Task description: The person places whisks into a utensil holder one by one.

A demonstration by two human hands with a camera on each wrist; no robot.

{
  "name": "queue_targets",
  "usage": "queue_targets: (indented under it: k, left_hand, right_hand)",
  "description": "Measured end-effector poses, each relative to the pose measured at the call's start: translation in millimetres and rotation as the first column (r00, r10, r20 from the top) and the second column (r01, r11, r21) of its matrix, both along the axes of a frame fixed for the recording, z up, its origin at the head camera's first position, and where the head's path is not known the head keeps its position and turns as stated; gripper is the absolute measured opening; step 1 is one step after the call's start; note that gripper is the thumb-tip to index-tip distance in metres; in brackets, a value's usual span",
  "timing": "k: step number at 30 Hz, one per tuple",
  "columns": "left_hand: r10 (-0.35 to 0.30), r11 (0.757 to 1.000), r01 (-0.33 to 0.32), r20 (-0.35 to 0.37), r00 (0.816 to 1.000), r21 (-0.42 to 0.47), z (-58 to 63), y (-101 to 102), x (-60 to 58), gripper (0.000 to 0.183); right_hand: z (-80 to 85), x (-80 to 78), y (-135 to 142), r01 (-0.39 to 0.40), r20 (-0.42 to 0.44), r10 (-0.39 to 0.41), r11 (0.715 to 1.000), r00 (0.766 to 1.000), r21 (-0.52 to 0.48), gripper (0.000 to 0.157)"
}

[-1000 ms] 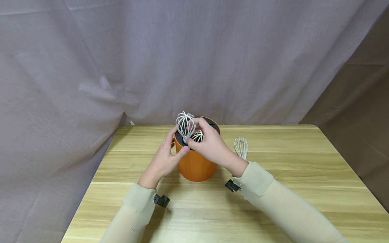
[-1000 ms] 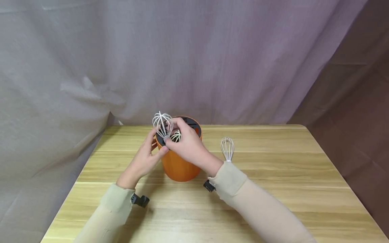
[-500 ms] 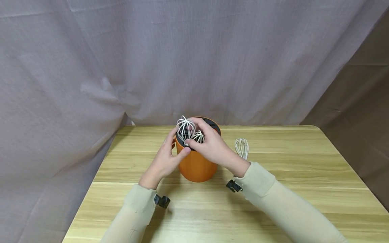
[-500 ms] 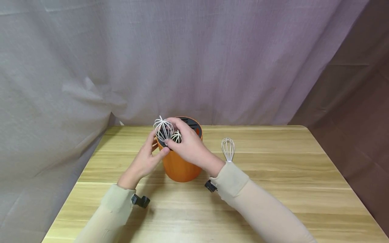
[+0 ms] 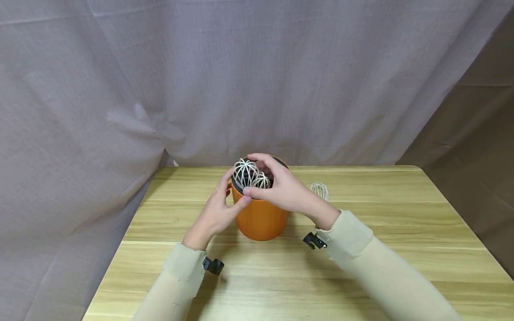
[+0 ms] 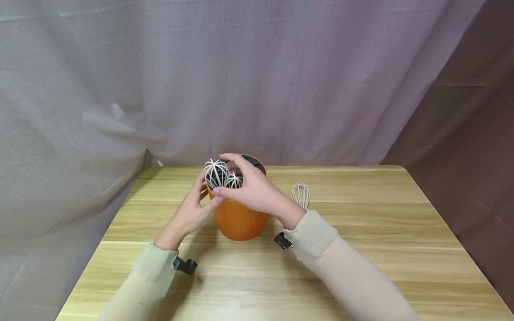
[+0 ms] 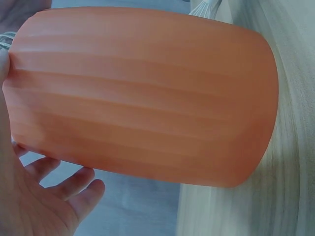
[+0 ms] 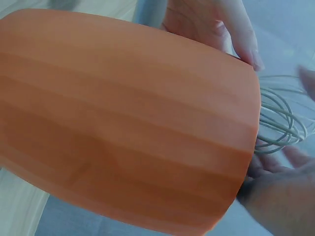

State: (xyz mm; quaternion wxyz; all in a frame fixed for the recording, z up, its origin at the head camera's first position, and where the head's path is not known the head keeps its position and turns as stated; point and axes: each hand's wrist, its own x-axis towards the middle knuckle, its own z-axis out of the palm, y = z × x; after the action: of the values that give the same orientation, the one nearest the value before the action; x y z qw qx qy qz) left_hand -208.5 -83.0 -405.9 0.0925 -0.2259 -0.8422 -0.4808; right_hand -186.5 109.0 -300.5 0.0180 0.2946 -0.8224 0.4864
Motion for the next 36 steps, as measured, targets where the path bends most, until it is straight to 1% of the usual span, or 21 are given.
queue_targets:
  k: [2, 3, 5, 7, 10, 12, 14, 17, 20, 23, 25, 28, 31, 33, 35, 36]
  left_hand:
    - [-0.003, 1.0, 0.003, 0.001, 1.0, 0.004, -0.4, -0.9, -0.2, 0.072]
    - [-0.002, 1.0, 0.002, 0.002, 1.0, 0.004, -0.7, -1.2, -0.5, 0.072]
    - [-0.002, 1.0, 0.002, 0.0, 1.0, 0.007, -1.2, -1.7, -0.9, 0.073]
    - [-0.002, 1.0, 0.002, 0.0, 1.0, 0.006, -1.6, -2.3, -1.4, 0.073]
    - [-0.002, 1.0, 0.002, 0.001, 1.0, 0.004, -2.1, -3.1, -1.7, 0.074]
    - [-0.002, 1.0, 0.002, 0.001, 1.0, 0.006, -2.2, -3.4, -1.7, 0.075]
    - [-0.001, 1.0, 0.001, -0.002, 1.0, 0.006, -2.1, -3.6, -1.5, 0.075]
    - [-0.001, 1.0, 0.001, -0.009, 1.0, 0.006, -1.2, -3.8, -1.6, 0.075]
    - [0.0, 1.0, 0.0, -0.009, 1.0, 0.004, -0.5, -3.8, -2.1, 0.075]
    - [-0.002, 1.0, 0.002, -0.012, 1.0, 0.009, -0.3, -3.4, -2.4, 0.075]
    - [-0.003, 1.0, 0.004, -0.011, 1.0, 0.011, -0.8, -3.0, -2.0, 0.075]
    - [-0.004, 1.0, 0.004, -0.004, 1.0, 0.014, -0.7, -1.6, -1.1, 0.076]
    - [-0.001, 1.0, 0.001, 0.005, 1.0, 0.015, 0.0, -0.7, -0.5, 0.077]
    - [0.006, 1.0, -0.006, 0.009, 1.0, 0.015, 0.8, -0.6, 0.0, 0.077]
    - [0.01, 1.0, -0.01, 0.011, 1.0, 0.013, 1.3, -1.1, 0.8, 0.078]
    - [0.012, 1.0, -0.012, 0.011, 1.0, 0.011, 1.5, -1.3, 1.5, 0.078]
  right_hand:
    - [7.1, 5.1, -3.0, -0.01, -0.012, 0.009, 0.998, 1.0, -0.06, 0.058]
    - [7.9, 5.3, -4.1, -0.016, -0.024, 0.014, 0.997, 1.0, -0.079, 0.055]
    - [3.5, -0.1, -4.7, -0.006, -0.049, 0.001, 0.996, 0.999, -0.093, 0.049]
    - [-2.4, -7.1, -3.9, 0.022, -0.058, -0.028, 0.996, 0.998, -0.092, 0.045]
    - [-12.4, -19.0, -0.2, 0.071, -0.06, -0.075, 0.996, 0.995, -0.055, 0.042]
    - [-14.5, -22.1, 0.7, 0.097, -0.059, -0.097, 0.995, 0.994, -0.01, 0.041]
    - [-14.5, -22.5, -0.4, 0.121, -0.069, -0.117, 0.991, 0.991, 0.054, 0.042]
    - [-12.4, -19.7, -4.5, 0.169, -0.108, -0.154, 0.975, 0.982, 0.147, 0.044]
    - [-10.2, -16.3, -6.7, 0.219, -0.139, -0.195, 0.957, 0.971, 0.191, 0.046]
    - [-10.4, -15.5, -3.8, 0.235, -0.122, -0.213, 0.95, 0.969, 0.206, 0.053]
    - [-12.1, -16.6, 2.0, 0.229, -0.096, -0.213, 0.955, 0.972, 0.191, 0.06]
    - [-15.0, -18.5, 16.9, 0.227, -0.07, -0.219, 0.966, 0.973, 0.123, 0.065]
    - [-3.8, -9.1, 33.0, 0.244, -0.045, -0.243, 0.969, 0.969, 0.036, 0.054]
    - [3.2, -3.8, 45.4, 0.268, -0.029, -0.268, 0.963, 0.963, 0.008, 0.048]
    - [2.4, -4.0, 60.4, 0.302, -0.011, -0.302, 0.953, 0.953, 0.009, 0.045]
    - [-3.1, -7.7, 69.1, 0.32, -0.016, -0.32, 0.947, 0.947, 0.019, 0.046]
